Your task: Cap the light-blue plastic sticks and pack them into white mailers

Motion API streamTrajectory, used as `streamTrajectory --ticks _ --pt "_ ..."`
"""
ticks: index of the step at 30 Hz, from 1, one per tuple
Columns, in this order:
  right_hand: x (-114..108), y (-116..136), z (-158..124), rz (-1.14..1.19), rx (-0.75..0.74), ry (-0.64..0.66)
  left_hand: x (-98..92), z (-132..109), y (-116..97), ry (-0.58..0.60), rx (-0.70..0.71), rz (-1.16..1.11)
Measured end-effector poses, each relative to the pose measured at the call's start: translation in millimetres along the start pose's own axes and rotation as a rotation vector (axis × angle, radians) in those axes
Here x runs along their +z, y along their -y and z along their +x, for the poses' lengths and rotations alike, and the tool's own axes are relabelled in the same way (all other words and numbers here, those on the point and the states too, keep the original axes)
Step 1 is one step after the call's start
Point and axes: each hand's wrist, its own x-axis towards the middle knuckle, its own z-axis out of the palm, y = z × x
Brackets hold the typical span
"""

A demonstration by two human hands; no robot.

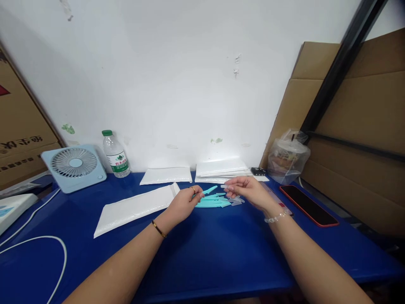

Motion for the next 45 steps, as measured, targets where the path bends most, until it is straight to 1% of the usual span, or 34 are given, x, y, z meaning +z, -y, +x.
streamTrajectory --ticks 4,6,10,15,20,22,23,26,27,29,31,33,37,39,42,45 --pt "12 -4 -2 -0.044 -0.008 -0.048 -3.0 -3 -2 -0.041 0.021 0.120" --pt "13 -5 -2 -0.066 -0.046 -0.082 -4.3 -4 -3 -0.037 0.033 0.165" --pt "18 -1 -3 -0.167 -0.093 -0.098 -4.7 -4 -6 -0.012 0.039 0.196" --pt "31 3 -4 -0.240 -0.102 -0.087 -2.9 -4 -7 0.006 0.054 0.195" --pt "43 -6 -2 -0.206 -0.116 -0.006 4.9 -3 -3 0.009 0.046 0.099" --pt "39 -7 -1 -0.251 -0.105 -0.002 11.9 -3 -3 0.019 0.021 0.043" --pt "33 -8 -1 -0.295 -0.103 -0.030 16.1 -4 -3 0.027 0.020 0.034" --pt "6 -8 0 -0.514 -0.125 -0.162 30.2 -7 -8 0.088 0.071 0.086" --pt "-4 -8 0 -0.611 -0.125 -0.174 34.7 -8 -10 0.114 0.088 0.120" --pt "-21 -12 -1 -0.784 -0.084 -0.123 41.8 -10 -13 0.163 0.096 0.181" --pt "-30 -19 0 -0.903 -0.042 -0.058 45.4 -10 -13 0.191 0.093 0.214" --pt "-32 -25 0 -0.972 -0.038 -0.020 44.8 -8 -9 0.169 0.098 0.228" --pt "-26 -32 4 -1.045 -0.055 0.015 34.7 4 4 -0.007 0.072 0.325" --pt "-24 -32 4 -1.060 -0.058 0.001 29.9 10 11 -0.060 0.038 0.399" --pt "-24 -29 4 -1.061 -0.076 -0.010 27.3 16 19 -0.047 0.000 0.457" --pt "-24 -25 2 -0.994 -0.085 -0.021 28.3 18 24 -0.039 -0.011 0.449"
